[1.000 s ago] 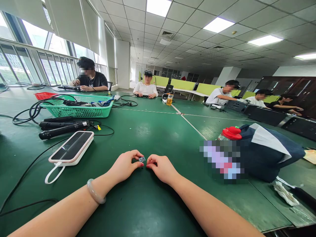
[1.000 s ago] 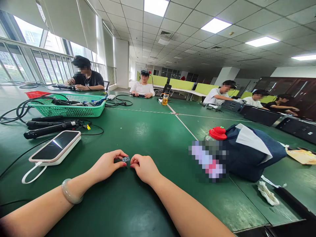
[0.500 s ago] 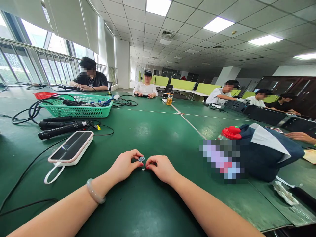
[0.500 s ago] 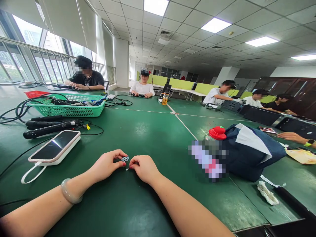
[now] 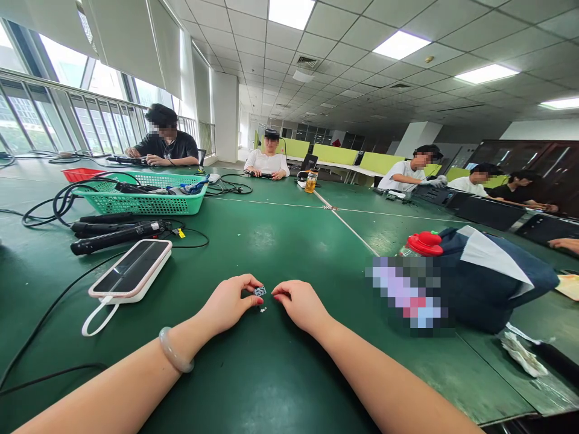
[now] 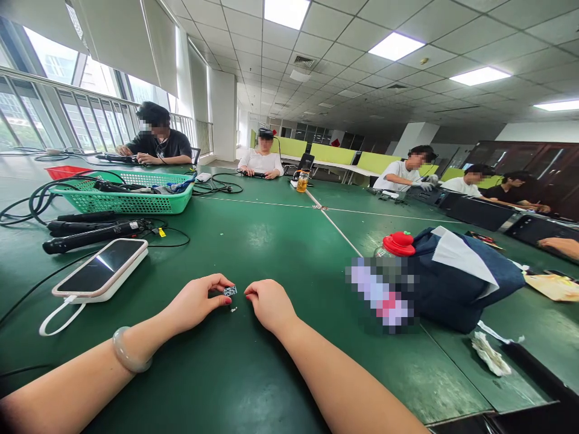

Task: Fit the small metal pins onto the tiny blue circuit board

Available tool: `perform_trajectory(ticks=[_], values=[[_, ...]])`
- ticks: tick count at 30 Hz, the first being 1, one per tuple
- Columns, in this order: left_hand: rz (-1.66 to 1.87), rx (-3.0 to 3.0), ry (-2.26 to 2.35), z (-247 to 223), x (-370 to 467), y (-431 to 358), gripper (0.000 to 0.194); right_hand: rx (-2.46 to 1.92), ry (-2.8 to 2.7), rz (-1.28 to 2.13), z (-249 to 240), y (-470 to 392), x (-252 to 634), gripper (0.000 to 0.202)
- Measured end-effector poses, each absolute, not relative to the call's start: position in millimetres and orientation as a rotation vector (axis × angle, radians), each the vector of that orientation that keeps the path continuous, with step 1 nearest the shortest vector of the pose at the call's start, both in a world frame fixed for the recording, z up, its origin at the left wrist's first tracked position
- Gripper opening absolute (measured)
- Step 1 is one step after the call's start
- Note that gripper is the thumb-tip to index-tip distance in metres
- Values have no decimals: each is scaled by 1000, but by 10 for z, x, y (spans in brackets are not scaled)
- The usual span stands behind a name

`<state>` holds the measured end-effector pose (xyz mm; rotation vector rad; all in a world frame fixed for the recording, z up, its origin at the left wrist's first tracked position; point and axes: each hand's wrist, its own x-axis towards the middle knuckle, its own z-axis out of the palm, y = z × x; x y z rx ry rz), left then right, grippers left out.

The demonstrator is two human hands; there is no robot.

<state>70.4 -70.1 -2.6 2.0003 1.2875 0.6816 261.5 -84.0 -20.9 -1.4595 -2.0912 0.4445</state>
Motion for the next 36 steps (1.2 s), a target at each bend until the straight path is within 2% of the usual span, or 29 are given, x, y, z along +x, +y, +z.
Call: perform_trajectory(ticks=[5,16,23,30,36], values=[[676,2010,1314,5,712,-714,25,-1525,-2240,254,-194,-842,2609,17],[698,2017,1302,-28,707,-704,24,-1483,-2241,309,-240,-829,2611,10],[689,2034,1296,-20,705,-710,22,-1334,-2368,275,-251,-899,2548,17],[704,2042,1278,-25,709,-705,22,-1335,-2365,247,-239,-913,2505,7],[681,2046,1300,-27,705,-703,22,-1326,-2385,199,-261,-911,2512,7]])
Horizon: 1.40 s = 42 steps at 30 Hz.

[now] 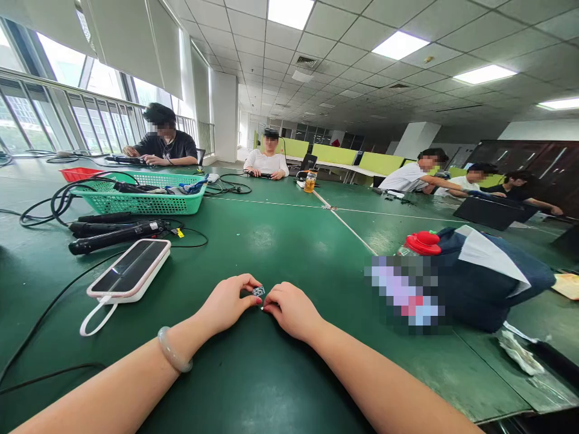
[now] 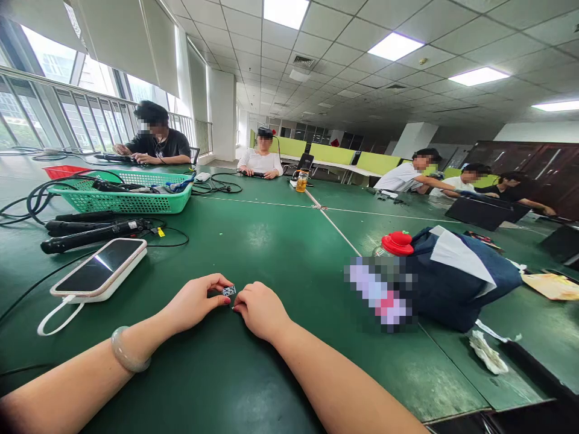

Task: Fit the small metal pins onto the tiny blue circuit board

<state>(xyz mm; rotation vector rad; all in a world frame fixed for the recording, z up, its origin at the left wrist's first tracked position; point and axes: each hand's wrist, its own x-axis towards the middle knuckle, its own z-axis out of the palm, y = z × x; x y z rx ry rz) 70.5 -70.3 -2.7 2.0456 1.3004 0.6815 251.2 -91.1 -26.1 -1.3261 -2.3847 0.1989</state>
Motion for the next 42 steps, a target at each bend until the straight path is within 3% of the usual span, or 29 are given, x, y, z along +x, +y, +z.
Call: perform_trajectory(ticks=[42], values=[[655,1962,1263,-77,687,-658,29,-1336,-2233,427,-246,-894,2551,8]])
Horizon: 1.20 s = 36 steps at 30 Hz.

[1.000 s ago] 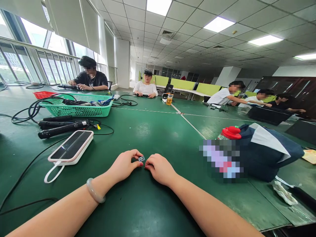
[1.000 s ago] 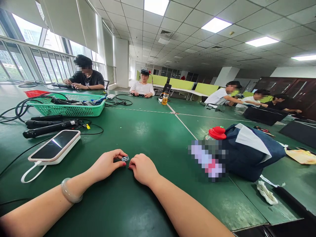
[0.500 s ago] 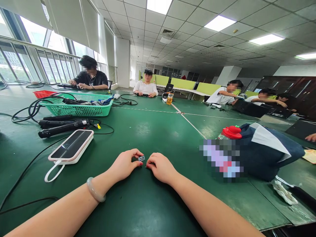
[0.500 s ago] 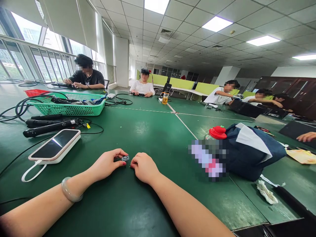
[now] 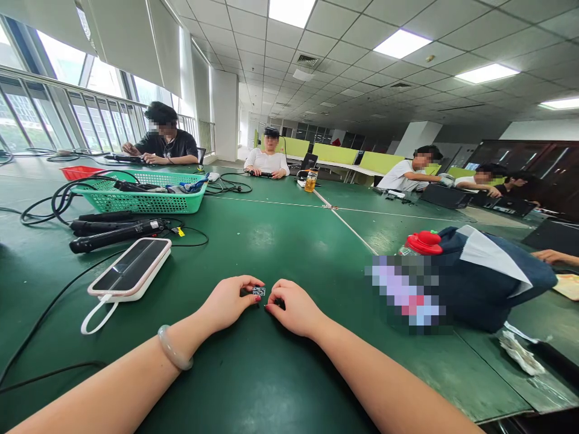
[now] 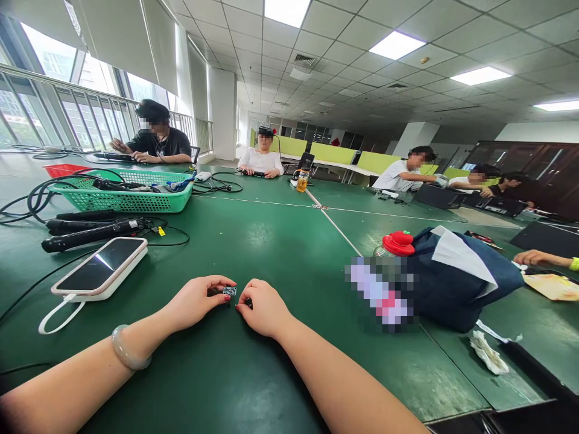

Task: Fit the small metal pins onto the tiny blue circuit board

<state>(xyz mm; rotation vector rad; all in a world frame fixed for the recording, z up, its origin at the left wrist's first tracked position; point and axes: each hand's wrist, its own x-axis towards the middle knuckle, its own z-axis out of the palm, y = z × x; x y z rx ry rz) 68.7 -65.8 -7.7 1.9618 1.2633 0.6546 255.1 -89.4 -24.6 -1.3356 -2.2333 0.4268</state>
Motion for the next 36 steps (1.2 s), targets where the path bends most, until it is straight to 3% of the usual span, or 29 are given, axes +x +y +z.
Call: perform_trajectory(ticks=[36], values=[[726,1905,1259,-83,707,-660,34,-1341,-2272,378,-281,-893,2565,8]])
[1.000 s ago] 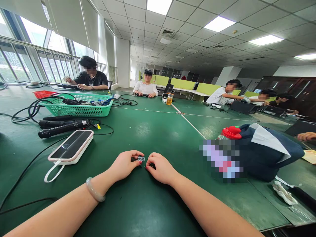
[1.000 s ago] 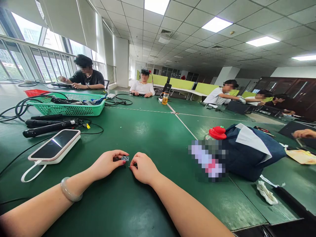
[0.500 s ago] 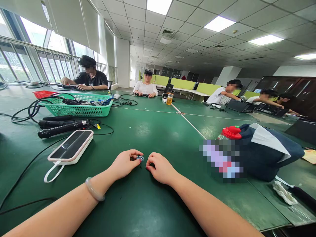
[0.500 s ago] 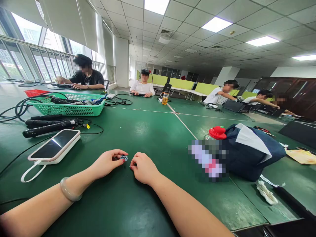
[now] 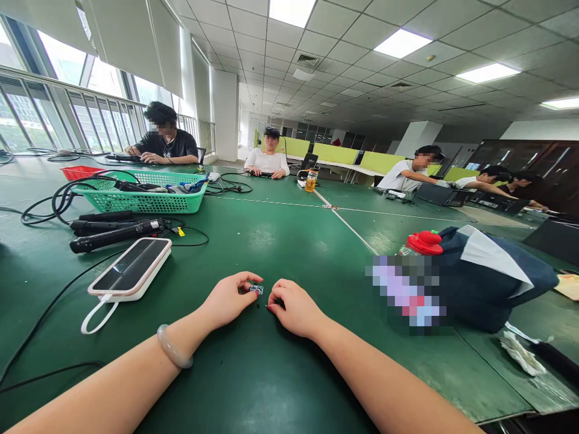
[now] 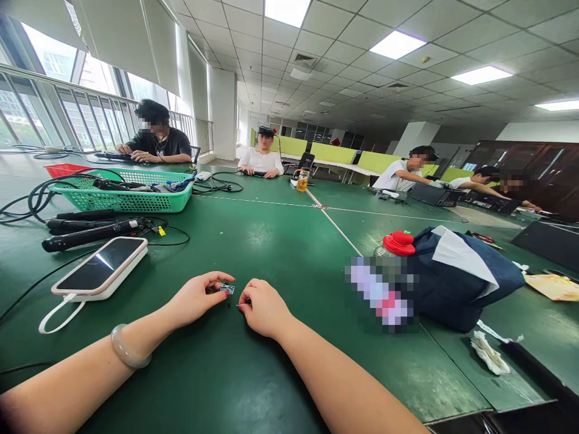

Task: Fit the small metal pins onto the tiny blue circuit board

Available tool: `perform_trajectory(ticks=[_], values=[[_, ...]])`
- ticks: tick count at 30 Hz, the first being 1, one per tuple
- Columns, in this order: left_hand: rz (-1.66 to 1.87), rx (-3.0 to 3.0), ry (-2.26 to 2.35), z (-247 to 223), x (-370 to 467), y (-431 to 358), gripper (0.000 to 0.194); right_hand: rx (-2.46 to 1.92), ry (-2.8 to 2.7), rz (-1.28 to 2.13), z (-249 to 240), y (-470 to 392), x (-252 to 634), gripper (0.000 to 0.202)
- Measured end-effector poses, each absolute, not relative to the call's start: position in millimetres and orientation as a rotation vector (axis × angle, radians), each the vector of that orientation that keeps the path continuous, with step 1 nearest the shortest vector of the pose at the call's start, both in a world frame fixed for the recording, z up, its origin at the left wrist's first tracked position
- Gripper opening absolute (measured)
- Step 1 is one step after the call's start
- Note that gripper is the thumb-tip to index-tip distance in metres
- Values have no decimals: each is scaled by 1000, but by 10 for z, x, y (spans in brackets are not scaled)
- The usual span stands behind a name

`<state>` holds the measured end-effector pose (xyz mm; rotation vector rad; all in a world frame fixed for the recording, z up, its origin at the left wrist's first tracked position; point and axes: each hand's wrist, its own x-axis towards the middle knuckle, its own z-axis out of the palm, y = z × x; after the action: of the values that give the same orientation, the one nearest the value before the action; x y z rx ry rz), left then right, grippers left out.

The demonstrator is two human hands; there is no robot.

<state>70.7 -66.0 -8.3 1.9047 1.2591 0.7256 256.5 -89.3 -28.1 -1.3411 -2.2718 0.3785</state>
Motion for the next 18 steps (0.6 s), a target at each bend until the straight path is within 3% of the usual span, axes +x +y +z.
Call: perform_trajectory(ticks=[18], values=[[708,1924,1267,-100,698,-662,30,-1331,-2260,402,-255,-891,2557,8]])
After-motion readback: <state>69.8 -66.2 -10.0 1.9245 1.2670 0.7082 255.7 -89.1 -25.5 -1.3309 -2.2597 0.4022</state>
